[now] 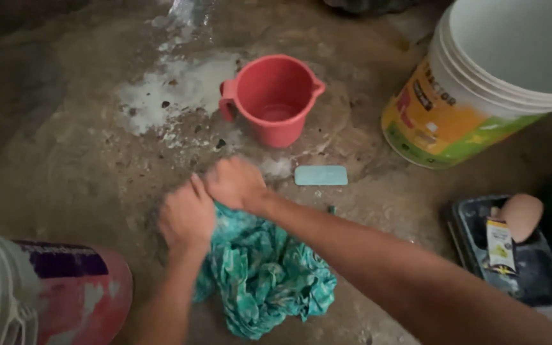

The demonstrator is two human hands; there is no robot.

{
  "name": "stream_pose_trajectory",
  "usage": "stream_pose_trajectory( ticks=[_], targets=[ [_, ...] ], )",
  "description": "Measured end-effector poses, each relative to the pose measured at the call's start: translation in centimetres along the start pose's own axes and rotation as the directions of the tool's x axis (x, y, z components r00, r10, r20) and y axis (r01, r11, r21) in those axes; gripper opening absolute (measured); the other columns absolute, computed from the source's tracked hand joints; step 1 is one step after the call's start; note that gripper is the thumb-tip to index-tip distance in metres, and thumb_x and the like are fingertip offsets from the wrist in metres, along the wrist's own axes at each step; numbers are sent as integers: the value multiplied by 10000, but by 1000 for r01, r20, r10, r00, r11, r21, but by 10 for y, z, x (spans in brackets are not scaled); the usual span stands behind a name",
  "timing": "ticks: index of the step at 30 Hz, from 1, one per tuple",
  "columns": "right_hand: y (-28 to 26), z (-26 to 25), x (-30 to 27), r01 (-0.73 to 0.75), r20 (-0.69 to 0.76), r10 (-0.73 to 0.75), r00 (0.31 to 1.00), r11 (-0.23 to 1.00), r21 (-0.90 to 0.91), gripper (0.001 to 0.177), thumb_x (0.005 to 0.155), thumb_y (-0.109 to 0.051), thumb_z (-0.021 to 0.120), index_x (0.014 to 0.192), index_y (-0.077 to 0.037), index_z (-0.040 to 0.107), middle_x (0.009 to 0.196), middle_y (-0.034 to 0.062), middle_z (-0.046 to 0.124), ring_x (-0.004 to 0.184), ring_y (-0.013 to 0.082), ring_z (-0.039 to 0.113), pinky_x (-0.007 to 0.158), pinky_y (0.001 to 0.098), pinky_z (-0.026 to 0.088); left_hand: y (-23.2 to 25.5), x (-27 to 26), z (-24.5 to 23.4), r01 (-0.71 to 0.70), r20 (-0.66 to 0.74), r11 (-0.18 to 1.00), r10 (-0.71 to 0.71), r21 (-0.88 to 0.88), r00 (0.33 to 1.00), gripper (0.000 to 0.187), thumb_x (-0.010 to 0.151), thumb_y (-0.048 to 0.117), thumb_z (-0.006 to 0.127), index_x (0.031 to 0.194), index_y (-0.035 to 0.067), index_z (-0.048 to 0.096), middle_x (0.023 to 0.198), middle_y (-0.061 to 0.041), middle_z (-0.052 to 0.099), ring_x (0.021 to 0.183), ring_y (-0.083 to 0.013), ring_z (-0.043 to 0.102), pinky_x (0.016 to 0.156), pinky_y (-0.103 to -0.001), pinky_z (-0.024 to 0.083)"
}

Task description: The recorder is hand washing a turquoise patterned cloth on a concrete floor using a bar of soap and water from a small red mug.

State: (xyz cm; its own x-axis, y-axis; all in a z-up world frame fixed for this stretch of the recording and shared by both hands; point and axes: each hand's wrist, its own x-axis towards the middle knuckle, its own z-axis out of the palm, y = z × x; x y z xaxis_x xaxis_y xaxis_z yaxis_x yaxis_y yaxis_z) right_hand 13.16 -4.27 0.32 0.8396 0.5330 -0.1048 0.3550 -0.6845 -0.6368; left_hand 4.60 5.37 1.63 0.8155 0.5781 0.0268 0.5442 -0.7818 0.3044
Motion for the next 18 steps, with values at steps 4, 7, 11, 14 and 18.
stream_pose_trajectory(
  ticks=[4, 7, 11, 14, 18],
  targets=[
    [-1, -20, -13, 144, -152, -118, 981, 975, 171, 348, 907, -287, 499, 1014, -31, 708, 1142, 257, 686, 1122, 421, 648, 991, 520, 500, 43, -9, -69, 63, -32, 996, -66, -70, 997, 458, 1045, 454, 466, 1086, 60, 695, 976, -275, 710, 992, -477, 673, 863, -592, 515],
    [36, 4, -9, 497, -394, -393, 831, 843, 206, 373, 932, -199, 507, 1254, -31, 591, 1359, 212, 584, 1323, 392, 516, 1115, 520, 412, 33, -16, -30, -118, -439, 968, 8, -223, 899, 344, 1005, 387, 530, 1137, 82, 619, 1192, -201, 678, 1232, -404, 583, 986, -622, 445],
    [53, 5, 2, 494, -121, -488, 864, 870, 16, 398, 876, -207, 585, 1253, -91, 643, 1328, 150, 637, 1324, 386, 530, 1100, 547, 391, 17, -27, 8, -59, -87, 990, 48, -131, 995, 266, 981, 372, 558, 1159, 195, 645, 1279, -120, 621, 1289, -341, 520, 1023, -693, 322],
    [39, -10, 10, 322, 22, -322, 946, 947, 1, 371, 881, -241, 581, 1217, -133, 695, 1274, 133, 700, 1258, 362, 619, 1082, 505, 464, 10, -5, -2, 40, 56, 967, -27, -250, 998, 283, 995, 366, 513, 1197, 214, 641, 1249, -102, 653, 1263, -336, 551, 1091, -688, 295],
    [30, 24, 13, 343, -105, -334, 937, 935, 89, 340, 934, -322, 577, 1169, -90, 660, 1220, 181, 667, 1200, 390, 598, 1053, 530, 426, -24, 13, 45, -88, -208, 993, 71, -76, 976, 319, 937, 308, 525, 1180, 153, 663, 1268, -161, 614, 1262, -428, 525, 958, -726, 380]
  ],
)
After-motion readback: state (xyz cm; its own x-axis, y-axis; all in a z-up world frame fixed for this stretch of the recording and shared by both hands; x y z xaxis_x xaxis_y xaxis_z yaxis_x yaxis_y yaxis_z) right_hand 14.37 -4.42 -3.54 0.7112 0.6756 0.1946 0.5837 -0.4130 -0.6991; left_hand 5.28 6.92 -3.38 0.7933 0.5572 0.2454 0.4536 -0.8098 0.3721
